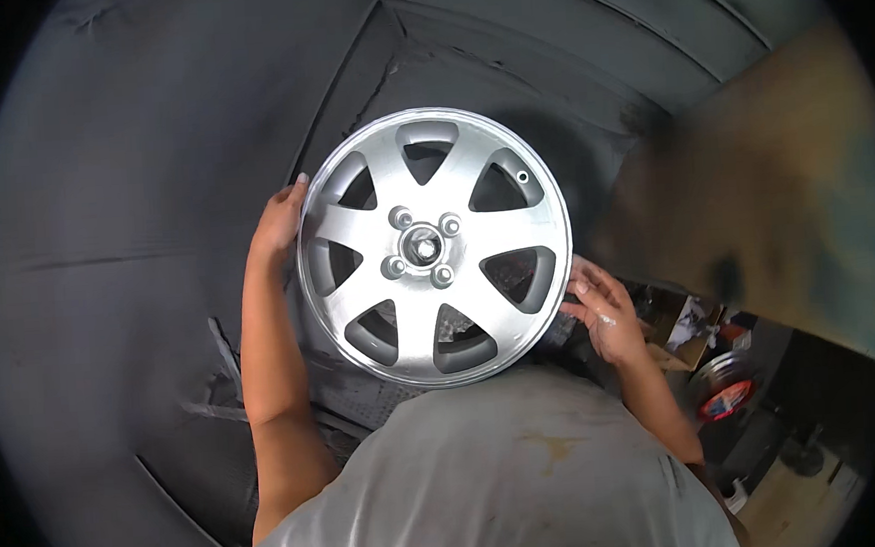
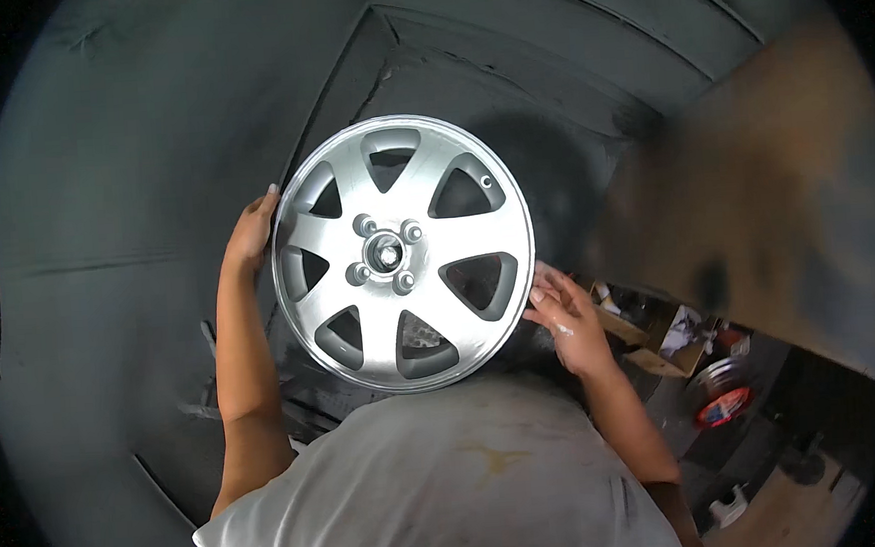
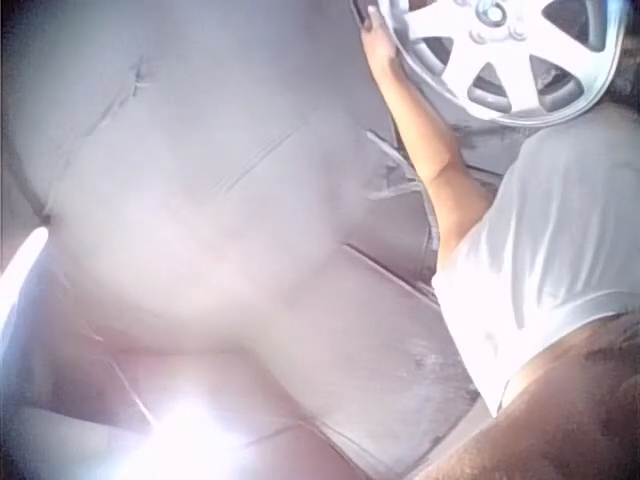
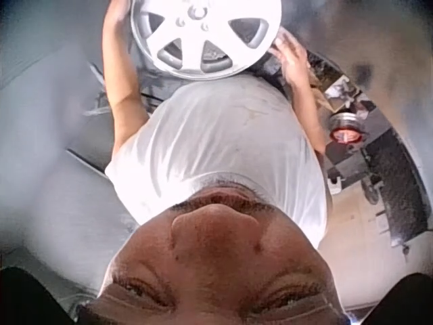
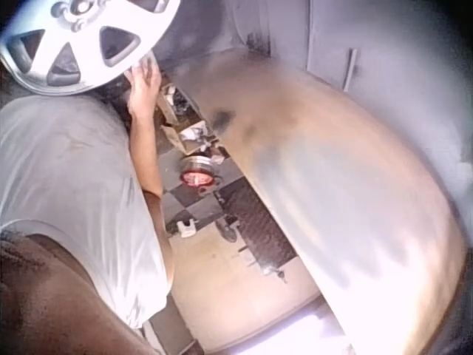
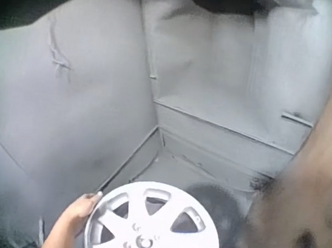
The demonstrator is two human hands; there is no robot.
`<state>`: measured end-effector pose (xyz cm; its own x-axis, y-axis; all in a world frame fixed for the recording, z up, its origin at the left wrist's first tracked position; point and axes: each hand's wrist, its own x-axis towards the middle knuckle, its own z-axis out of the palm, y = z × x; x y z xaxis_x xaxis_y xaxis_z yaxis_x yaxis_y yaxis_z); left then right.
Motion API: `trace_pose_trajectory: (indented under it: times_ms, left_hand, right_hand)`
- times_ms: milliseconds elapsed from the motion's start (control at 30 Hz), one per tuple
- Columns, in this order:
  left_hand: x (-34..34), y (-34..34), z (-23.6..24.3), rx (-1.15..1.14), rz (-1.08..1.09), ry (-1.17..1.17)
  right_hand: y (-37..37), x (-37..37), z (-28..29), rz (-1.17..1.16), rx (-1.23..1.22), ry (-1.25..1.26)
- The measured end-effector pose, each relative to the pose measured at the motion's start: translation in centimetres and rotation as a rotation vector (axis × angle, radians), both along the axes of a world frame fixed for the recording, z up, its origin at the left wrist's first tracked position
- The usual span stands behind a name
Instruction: The recorder prepares silver paint and uses a spray gun to paint a car rim.
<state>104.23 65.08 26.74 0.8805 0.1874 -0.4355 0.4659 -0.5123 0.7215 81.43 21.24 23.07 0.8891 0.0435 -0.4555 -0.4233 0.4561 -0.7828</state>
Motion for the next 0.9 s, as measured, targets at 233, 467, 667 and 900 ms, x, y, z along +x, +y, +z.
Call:
trace_pose_trajectory:
  times_ms: [233, 467, 667, 900]
  left_hand:
    - [-0.5, -0.7, 2.3, -0.173, -0.038, -0.045]
    - [-2.4, -3.4, 5.8, -0.079, -0.224, -0.198]
    - [-5.2, -5.0, 9.3, -0.054, -0.376, -0.354]
    - [-6.8, -7.9, 13.4, 0.063, -0.633, -0.439]
  right_hand:
    - [2.1, 0.6, -1.3, -0.014, 0.064, 0.053]
    - [6.4, 0.5, -8.9, -0.194, 0.121, 0.302]
    - [8.2, -4.3, -7.5, -0.344, 0.25, 0.128]
    - [12.5, -5.8, -10.8, -0.722, 0.33, -0.007]
